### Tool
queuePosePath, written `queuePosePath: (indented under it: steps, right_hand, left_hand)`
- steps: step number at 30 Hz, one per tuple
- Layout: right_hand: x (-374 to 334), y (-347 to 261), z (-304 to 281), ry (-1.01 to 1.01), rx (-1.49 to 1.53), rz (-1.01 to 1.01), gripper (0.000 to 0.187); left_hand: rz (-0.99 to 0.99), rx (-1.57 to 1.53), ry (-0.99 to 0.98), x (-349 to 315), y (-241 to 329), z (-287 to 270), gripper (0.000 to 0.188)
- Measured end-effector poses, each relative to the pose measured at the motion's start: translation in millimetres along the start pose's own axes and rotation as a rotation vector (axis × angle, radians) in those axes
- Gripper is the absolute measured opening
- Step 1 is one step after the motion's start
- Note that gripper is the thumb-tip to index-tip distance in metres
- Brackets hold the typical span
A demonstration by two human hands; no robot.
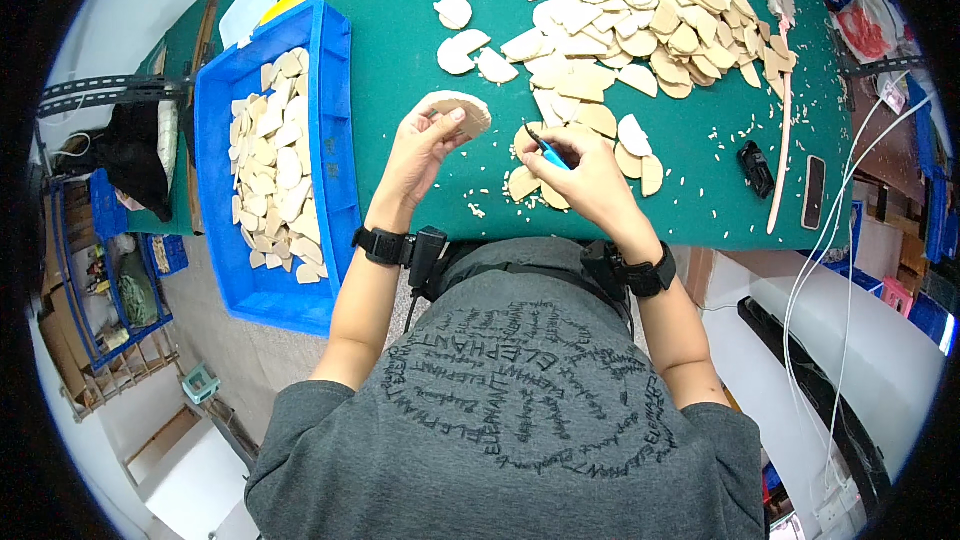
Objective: The person repeatedly picks up small, light-colored wooden pieces from a green table and uses a blue utility knife to trim and shape their edges. Shaped pieces are placed into a blue bin to the left, while offcuts remain on the table.
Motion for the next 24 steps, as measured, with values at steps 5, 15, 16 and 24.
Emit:
queuePosePath:
  steps: [5,15,16,24]
  right_hand:
    - [1,-14,12,-0.074,0.0,0.033,0.018]
    - [-3,-17,18,-0.067,0.004,-0.04,0.017]
    - [-5,-19,19,-0.07,0.02,-0.03,0.018]
    - [-6,-28,18,-0.029,0.077,-0.021,0.019]
  left_hand:
    - [-0.136,-0.699,-0.08,-22,8,14,0.021]
    - [0.05,-0.097,0.071,-39,24,15,0.035]
    - [0.055,-0.091,0.093,-42,27,17,0.035]
    - [0.163,0.022,0.126,-53,44,28,0.032]
Point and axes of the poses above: each hand's wrist, its own x-axis towards the middle knuckle, its own z-axis out of the palm, y = z × x, the point moved 6 cm from there along x, towards the middle knuckle, and after that the axes turned 8 degrees about z, right-handed, at the moved point
